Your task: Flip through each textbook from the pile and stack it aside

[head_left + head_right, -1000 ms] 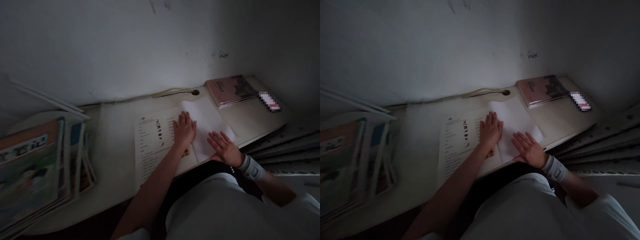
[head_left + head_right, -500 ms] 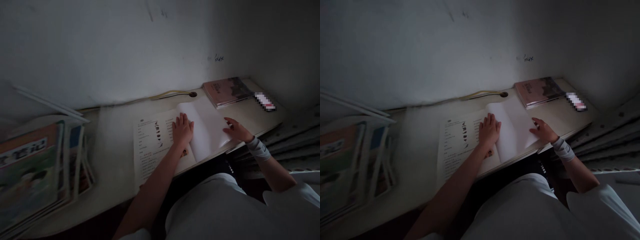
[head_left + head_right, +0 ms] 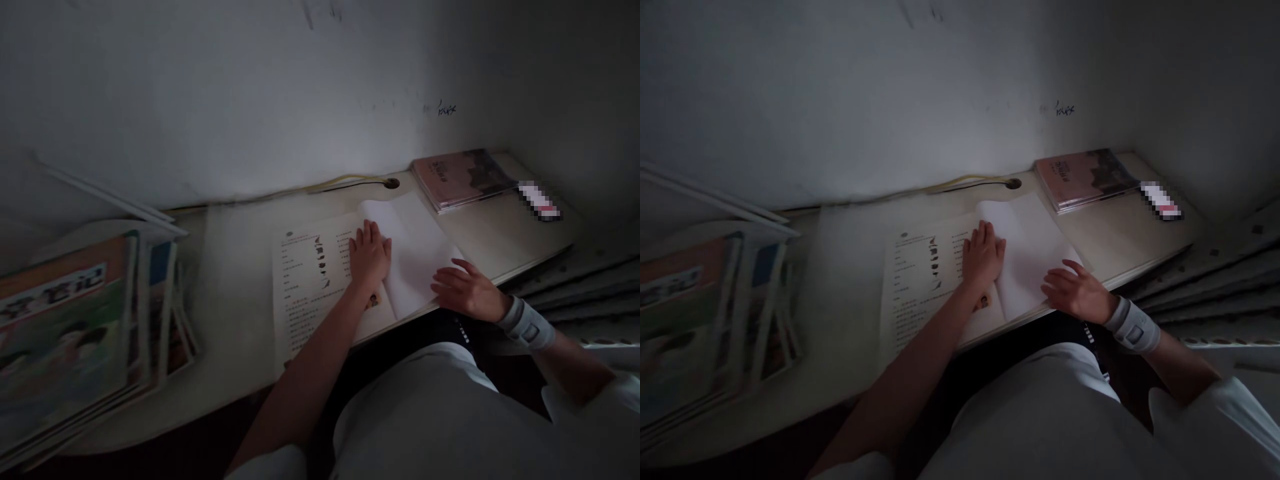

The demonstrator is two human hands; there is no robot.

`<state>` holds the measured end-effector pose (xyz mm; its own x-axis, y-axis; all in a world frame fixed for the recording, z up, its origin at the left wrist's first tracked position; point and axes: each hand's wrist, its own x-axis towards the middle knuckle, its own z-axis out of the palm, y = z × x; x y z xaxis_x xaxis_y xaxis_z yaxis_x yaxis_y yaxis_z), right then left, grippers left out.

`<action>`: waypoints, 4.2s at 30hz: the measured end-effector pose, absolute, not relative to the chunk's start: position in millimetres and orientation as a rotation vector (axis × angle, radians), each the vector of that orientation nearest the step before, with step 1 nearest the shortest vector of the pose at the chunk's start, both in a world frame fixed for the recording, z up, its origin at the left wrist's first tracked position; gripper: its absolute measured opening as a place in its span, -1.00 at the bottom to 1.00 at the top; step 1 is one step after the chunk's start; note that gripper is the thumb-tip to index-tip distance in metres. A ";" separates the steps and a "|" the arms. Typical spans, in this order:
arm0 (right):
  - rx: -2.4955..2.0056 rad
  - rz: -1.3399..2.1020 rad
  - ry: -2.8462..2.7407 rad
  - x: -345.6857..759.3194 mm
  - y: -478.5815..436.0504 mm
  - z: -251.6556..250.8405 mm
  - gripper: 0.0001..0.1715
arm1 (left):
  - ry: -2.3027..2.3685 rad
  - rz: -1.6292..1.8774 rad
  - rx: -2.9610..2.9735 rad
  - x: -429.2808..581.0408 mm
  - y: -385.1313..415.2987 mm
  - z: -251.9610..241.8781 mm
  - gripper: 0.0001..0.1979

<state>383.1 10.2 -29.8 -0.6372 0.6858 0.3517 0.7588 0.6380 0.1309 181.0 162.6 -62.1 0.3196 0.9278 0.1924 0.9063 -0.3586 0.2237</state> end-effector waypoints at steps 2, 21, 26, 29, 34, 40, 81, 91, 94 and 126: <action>-1.041 -0.459 -2.628 381.0 11.1 -33.6 -0.79 | 1.733 0.446 2.487 181.1 162.9 -61.9 -0.41; -1.473 -0.601 -2.473 348.5 2.7 -37.9 -0.81 | 1.718 0.420 2.485 179.4 160.7 -58.9 -0.40; -1.606 -0.530 -2.413 345.4 -1.0 -43.6 -0.85 | 1.721 0.433 2.470 180.2 160.9 -57.5 -0.42; -1.638 -0.494 -2.381 338.2 -0.1 -46.7 -0.85 | 1.693 0.488 2.415 178.5 164.0 -57.9 -0.43; -1.647 -0.472 -2.338 341.4 4.1 -50.6 -0.88 | 1.619 0.627 2.313 173.1 168.9 -59.9 -0.43; -1.717 -0.542 -2.204 345.7 2.7 -48.7 -0.84 | 1.607 0.584 2.356 172.9 165.5 -57.2 -0.41; -1.799 0.887 -1.133 445.4 40.8 -54.8 -0.66 | 0.771 0.163 2.900 207.1 83.6 -56.2 -0.38; -1.833 0.784 -1.198 441.5 20.0 -59.0 -0.60 | 0.914 0.206 2.835 209.3 81.8 -53.3 -0.37; -1.893 0.587 -1.418 445.9 17.7 -58.6 -0.57 | 0.839 0.163 2.846 210.7 77.8 -53.7 -0.36; -2.075 0.494 -1.741 438.7 115.3 -44.6 -0.41 | 1.374 0.009 2.738 207.0 135.6 -56.1 -0.24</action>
